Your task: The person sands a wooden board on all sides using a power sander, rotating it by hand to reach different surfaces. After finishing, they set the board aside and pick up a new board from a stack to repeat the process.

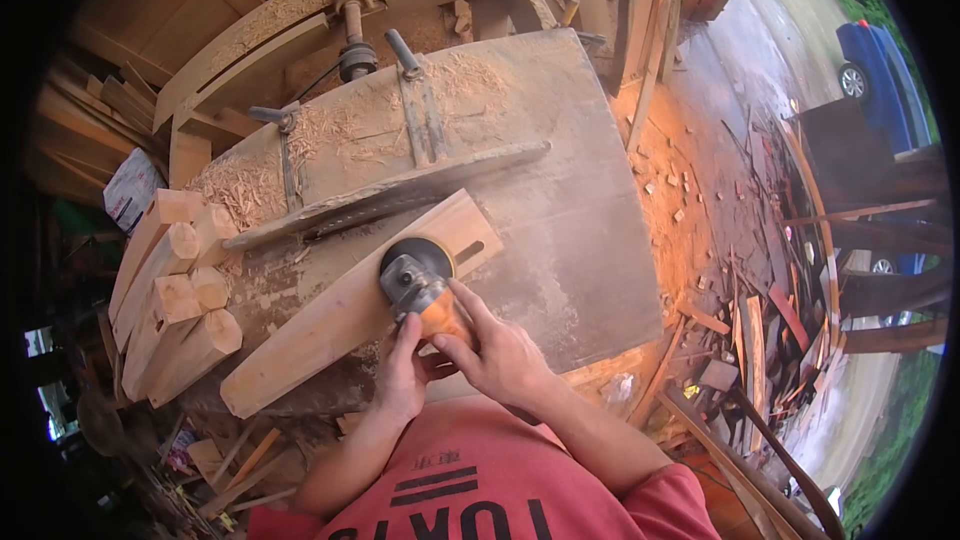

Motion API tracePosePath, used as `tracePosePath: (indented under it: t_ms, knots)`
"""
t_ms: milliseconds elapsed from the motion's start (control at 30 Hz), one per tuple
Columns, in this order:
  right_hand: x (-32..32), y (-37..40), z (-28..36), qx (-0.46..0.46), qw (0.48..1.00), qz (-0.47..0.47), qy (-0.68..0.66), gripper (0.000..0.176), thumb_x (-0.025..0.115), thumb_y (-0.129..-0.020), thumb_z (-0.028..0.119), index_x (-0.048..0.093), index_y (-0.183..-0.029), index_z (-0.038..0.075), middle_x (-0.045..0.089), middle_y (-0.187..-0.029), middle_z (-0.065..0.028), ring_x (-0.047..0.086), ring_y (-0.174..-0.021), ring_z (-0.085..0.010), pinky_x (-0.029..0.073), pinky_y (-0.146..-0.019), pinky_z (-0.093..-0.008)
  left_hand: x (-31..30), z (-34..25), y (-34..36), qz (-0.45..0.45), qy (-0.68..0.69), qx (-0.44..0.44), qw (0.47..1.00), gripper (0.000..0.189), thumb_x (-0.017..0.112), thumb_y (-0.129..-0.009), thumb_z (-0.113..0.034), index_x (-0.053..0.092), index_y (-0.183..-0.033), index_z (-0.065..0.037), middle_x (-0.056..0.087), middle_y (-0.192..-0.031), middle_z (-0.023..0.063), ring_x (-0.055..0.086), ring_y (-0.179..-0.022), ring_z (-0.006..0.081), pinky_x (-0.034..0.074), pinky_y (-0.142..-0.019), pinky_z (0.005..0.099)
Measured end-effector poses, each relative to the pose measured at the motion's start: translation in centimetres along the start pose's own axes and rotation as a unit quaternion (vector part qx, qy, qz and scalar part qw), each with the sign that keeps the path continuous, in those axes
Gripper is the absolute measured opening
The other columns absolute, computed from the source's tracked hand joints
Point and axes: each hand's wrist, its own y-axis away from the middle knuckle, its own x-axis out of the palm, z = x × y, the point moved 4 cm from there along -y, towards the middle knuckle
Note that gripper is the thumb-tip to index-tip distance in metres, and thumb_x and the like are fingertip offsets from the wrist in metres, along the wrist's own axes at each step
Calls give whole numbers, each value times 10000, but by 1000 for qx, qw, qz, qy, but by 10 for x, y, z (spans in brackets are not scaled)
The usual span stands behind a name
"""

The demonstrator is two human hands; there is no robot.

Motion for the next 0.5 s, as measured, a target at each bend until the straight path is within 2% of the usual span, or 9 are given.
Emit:
tracePosePath:
  t_ms: [100, 233, 333, 367, 400, 467, 500]
  knots:
    - [-10, 8, -10, 44, 997, -46, -31, 732, 660, -985, 359, 323, -1575, 85, 693, -1020, -346, 669, -1030, -529, 538, -866, -516, 11, 7, -3, -6, 18, -23, 1000, 547, 552, -1042, -508, 534, -1398, -93, 650, -1254, 108, 718, -1033, 236, 649, -798, 392]
    - [-42, 19, -26, 68, 989, -114, -58, 727, 657, -991, 344, 316, -1575, 80, 716, -1043, -310, 709, -1066, -451, 552, -889, -469, 52, 12, -30, 47, -28, -13, 998, 543, 609, -1025, -472, 555, -1361, -48, 651, -1205, 105, 722, -1001, 190, 649, -765, 336]
    - [-31, 17, -20, 21, 991, -134, -4, 713, 646, -998, 339, 318, -1576, 79, 722, -1064, -298, 719, -1075, -423, 559, -896, -446, 42, 8, -24, 23, 20, 11, 999, 555, 666, -993, -486, 594, -1281, -17, 656, -1123, 81, 708, -895, 142, 617, -725, 273]
    - [-20, 16, -19, 28, 993, -112, -32, 703, 642, -1001, 324, 317, -1576, 83, 722, -1040, -291, 733, -1020, -422, 571, -863, -447, 33, 13, -18, 8, 39, 20, 999, 563, 685, -981, -496, 604, -1254, -10, 657, -1087, 66, 700, -858, 125, 602, -708, 257]
    - [-6, 12, -11, 34, 996, -79, -35, 709, 639, -1001, 335, 313, -1577, 80, 717, -1036, -299, 731, -992, -437, 573, -848, -466, 17, 14, -10, -11, 61, 44, 997, 533, 663, -1004, -459, 598, -1291, -15, 654, -1123, 63, 700, -886, 134, 607, -738, 271]
    - [29, 4, 5, 23, 999, -18, -14, 726, 634, -999, 368, 307, -1578, 76, 710, -1025, -312, 718, -945, -470, 569, -823, -512, -29, 20, 16, -57, 78, 16, 995, 473, 563, -1054, -429, 593, -1350, -61, 658, -1202, 67, 688, -1051, 174, 635, -802, 335]
    - [50, 0, 10, 5, 1000, 9, 8, 739, 632, -996, 390, 304, -1578, 74, 708, -1019, -317, 708, -927, -488, 563, -813, -538, -48, 16, 33, -75, 95, 5, 993, 511, 527, -1060, -469, 562, -1392, -82, 655, -1246, 103, 689, -1102, 224, 648, -828, 382]
